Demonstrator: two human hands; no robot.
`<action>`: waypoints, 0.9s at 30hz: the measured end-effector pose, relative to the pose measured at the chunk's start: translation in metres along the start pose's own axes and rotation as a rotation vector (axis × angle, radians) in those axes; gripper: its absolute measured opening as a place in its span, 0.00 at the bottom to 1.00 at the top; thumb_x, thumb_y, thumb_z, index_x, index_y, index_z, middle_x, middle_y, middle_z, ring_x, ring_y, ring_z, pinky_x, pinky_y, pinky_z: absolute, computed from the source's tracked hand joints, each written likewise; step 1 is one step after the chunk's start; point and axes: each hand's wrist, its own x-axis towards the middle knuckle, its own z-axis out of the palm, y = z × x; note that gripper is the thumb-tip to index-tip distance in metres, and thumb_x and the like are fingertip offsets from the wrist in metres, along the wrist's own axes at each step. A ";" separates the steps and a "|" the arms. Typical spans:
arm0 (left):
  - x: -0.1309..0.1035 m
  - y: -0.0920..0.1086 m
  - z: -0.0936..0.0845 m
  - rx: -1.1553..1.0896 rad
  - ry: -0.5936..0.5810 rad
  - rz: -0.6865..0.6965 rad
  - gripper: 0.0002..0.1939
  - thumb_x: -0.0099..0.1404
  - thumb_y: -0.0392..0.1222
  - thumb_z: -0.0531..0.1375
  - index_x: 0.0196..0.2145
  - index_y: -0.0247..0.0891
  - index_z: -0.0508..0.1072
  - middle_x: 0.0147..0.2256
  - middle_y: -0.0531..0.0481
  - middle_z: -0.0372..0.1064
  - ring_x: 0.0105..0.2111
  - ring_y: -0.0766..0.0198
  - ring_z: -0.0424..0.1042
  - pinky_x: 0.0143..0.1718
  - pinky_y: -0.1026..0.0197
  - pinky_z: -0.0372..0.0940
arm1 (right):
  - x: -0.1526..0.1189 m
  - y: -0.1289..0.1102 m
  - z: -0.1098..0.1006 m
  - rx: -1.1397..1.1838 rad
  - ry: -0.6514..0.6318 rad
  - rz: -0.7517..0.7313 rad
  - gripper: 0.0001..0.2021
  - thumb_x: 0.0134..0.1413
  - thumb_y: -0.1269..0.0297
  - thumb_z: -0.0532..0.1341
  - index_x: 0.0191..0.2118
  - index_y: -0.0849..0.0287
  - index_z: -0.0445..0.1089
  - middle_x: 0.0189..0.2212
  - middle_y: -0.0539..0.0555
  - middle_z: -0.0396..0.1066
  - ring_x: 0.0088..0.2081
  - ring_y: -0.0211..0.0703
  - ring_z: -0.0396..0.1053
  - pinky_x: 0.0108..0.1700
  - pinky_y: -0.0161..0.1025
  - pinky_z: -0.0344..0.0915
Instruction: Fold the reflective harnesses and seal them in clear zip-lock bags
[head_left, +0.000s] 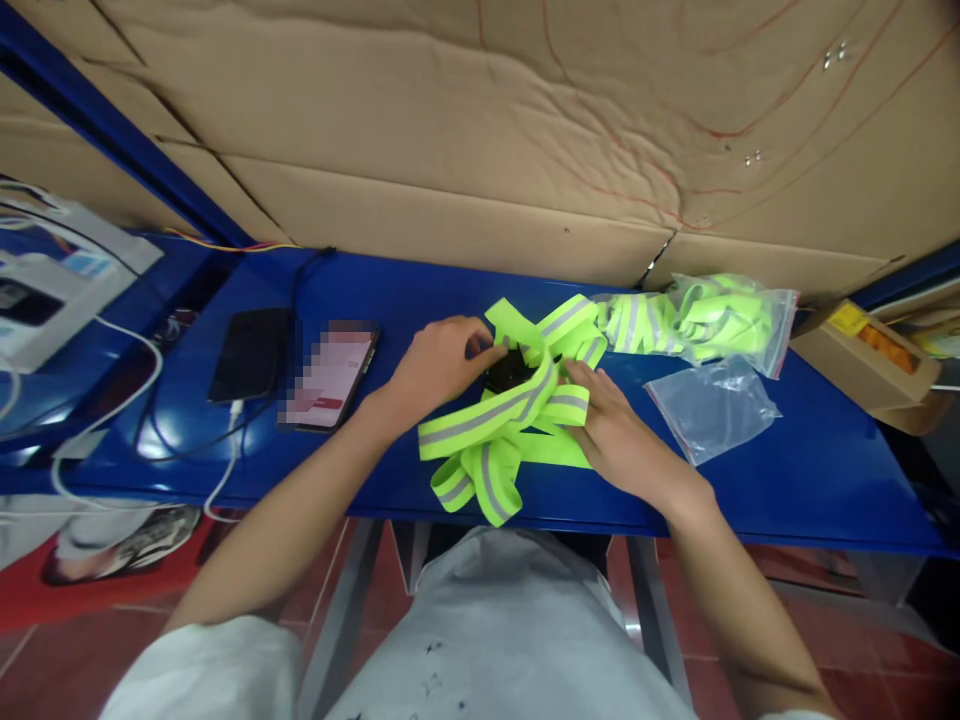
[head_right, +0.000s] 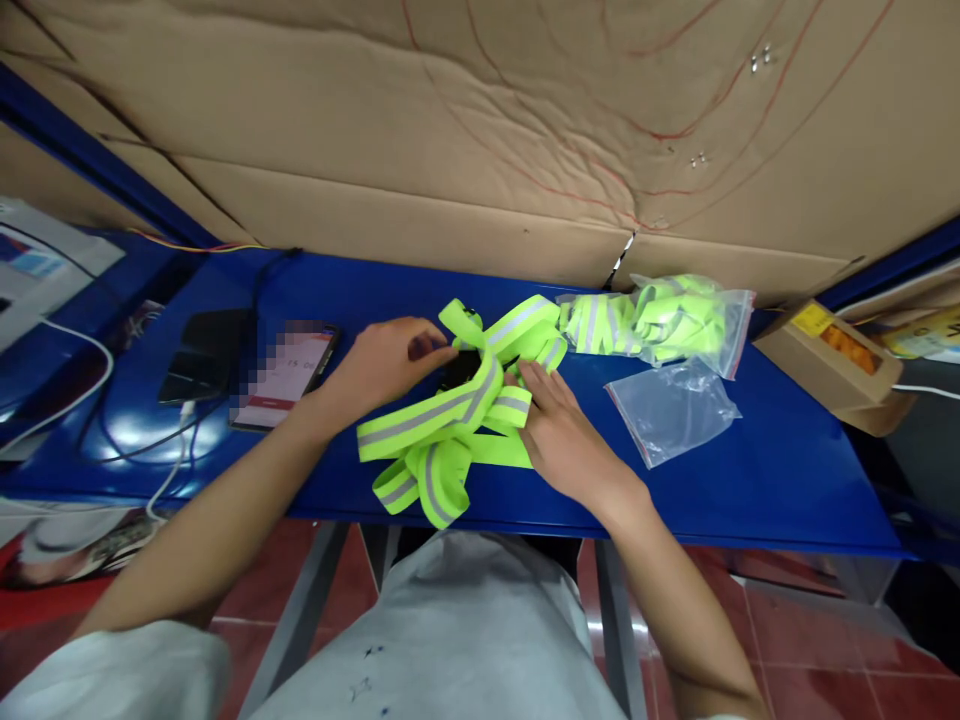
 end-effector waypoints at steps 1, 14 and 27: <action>0.001 -0.004 0.006 0.080 -0.050 -0.053 0.19 0.68 0.56 0.61 0.42 0.38 0.79 0.41 0.40 0.80 0.40 0.48 0.78 0.41 0.52 0.69 | -0.008 -0.002 -0.003 0.005 -0.011 0.020 0.21 0.75 0.66 0.51 0.67 0.62 0.66 0.72 0.68 0.57 0.75 0.60 0.54 0.73 0.67 0.57; -0.028 0.060 -0.006 0.402 0.301 0.523 0.13 0.76 0.37 0.52 0.51 0.42 0.74 0.50 0.41 0.76 0.50 0.48 0.75 0.47 0.46 0.69 | 0.001 -0.056 -0.072 -0.172 0.517 -0.206 0.32 0.70 0.65 0.59 0.74 0.40 0.52 0.71 0.50 0.62 0.71 0.53 0.62 0.74 0.60 0.54; -0.055 0.071 -0.035 0.411 0.364 0.693 0.13 0.74 0.40 0.56 0.32 0.46 0.75 0.32 0.51 0.75 0.35 0.60 0.77 0.35 0.52 0.70 | -0.006 -0.045 -0.080 -0.111 0.350 -0.001 0.37 0.65 0.36 0.59 0.68 0.59 0.62 0.64 0.68 0.65 0.65 0.63 0.65 0.64 0.59 0.65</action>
